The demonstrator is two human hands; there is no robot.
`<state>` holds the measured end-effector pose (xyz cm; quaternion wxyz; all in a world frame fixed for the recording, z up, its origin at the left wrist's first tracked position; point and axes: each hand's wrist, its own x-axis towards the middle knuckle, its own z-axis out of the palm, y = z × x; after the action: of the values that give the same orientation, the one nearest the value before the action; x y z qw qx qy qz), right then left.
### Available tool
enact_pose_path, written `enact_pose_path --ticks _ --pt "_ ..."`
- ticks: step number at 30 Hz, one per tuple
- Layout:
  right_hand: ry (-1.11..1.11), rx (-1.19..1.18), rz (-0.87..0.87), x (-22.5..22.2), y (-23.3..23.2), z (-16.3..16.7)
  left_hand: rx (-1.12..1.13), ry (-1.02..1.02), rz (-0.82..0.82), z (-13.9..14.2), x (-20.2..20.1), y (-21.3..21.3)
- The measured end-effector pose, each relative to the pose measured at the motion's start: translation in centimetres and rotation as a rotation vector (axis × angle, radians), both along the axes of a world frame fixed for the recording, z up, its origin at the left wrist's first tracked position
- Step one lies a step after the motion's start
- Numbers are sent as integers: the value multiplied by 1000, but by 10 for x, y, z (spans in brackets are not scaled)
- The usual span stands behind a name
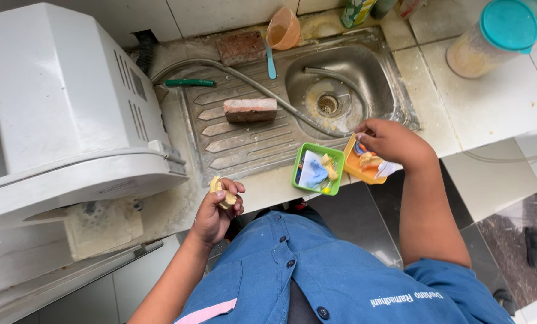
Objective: The person plugs in a white grinding machine, then repeatedly places small yellow and orange prosthetic pieces into the machine's opening to grind them. After each piece, the person removes it and places it into a green basket. The person briefly walks to a nearby table to retrieve another piece before returning to continue grinding.
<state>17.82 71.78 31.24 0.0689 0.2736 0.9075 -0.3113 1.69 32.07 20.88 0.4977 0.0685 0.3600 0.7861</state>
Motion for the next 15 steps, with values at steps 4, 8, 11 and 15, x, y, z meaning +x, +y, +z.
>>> enact_pose_path --ticks 4,8,11,15 --pt "-93 112 43 -81 112 -38 40 -82 176 -12 26 59" --pt "-75 151 131 -164 137 -76 36 -124 336 -25 55 86" --pt "-125 273 137 -201 133 -95 -20 -119 440 -34 77 89" --pt "-230 424 62 -213 119 -115 -125 -125 607 -37 110 68"
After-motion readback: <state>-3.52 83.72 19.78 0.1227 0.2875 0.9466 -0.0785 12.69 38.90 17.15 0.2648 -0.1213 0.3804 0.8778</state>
